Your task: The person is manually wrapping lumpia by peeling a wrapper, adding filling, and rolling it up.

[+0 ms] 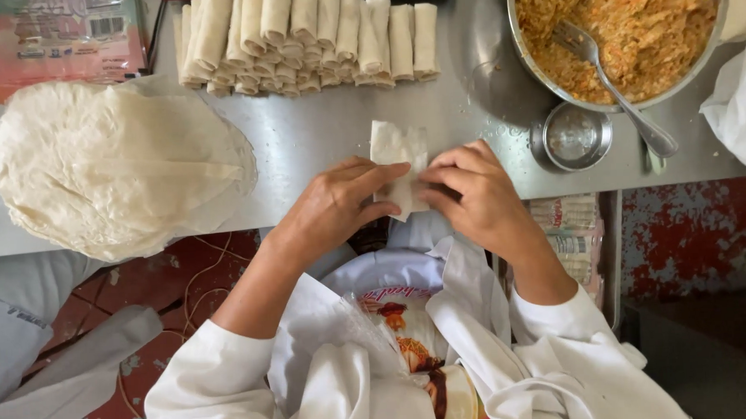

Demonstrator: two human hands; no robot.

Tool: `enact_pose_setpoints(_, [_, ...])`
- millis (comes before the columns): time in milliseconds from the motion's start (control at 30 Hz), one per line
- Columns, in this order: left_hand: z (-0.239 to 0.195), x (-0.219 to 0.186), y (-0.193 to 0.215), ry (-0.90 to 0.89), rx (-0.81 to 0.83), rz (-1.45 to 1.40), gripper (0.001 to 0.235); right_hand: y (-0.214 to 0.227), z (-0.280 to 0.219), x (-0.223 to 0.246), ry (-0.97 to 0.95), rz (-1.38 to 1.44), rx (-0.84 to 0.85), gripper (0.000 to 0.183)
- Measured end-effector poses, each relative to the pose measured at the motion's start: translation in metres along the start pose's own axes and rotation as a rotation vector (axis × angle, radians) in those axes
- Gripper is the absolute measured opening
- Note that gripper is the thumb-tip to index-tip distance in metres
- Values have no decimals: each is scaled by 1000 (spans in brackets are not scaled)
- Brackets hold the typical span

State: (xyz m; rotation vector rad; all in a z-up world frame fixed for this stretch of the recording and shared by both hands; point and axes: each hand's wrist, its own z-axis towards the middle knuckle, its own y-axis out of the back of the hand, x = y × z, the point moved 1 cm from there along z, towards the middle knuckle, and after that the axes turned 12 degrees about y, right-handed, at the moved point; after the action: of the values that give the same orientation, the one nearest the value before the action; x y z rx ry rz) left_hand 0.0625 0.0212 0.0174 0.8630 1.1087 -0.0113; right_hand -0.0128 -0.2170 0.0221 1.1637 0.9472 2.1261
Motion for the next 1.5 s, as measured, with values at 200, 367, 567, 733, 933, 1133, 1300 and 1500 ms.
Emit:
enact_pose_setpoints(200, [17, 7, -7, -57, 81, -16, 35, -3, -2, 25, 24, -115, -90, 16])
enact_pose_setpoints(367, [14, -12, 11, 10, 221, 7, 49, -10, -7, 31, 185, -198, -47, 6])
enact_pose_setpoints(567, [28, 0, 7, -116, 67, 92, 11, -13, 15, 10, 64, -95, -224, 8])
enact_pose_setpoints(733, [28, 15, -6, -163, -44, 133, 10, 0, 30, 24, 89, -101, -117, 16])
enact_pose_setpoints(933, [34, 9, -2, -191, -37, 173, 15, 6, 42, 2, 29, 76, 19, 18])
enact_pose_setpoints(1133, [10, -12, -27, -108, -96, 574, 28, -3, 43, 4, 70, -50, -71, 8])
enact_pose_setpoints(1300, [12, 9, -24, -199, -190, 572, 34, -19, 38, -7, 133, -268, -183, 12])
enact_pose_setpoints(1500, [23, 22, -7, -200, -241, 469, 22, -15, 35, -7, 141, -214, -110, 17])
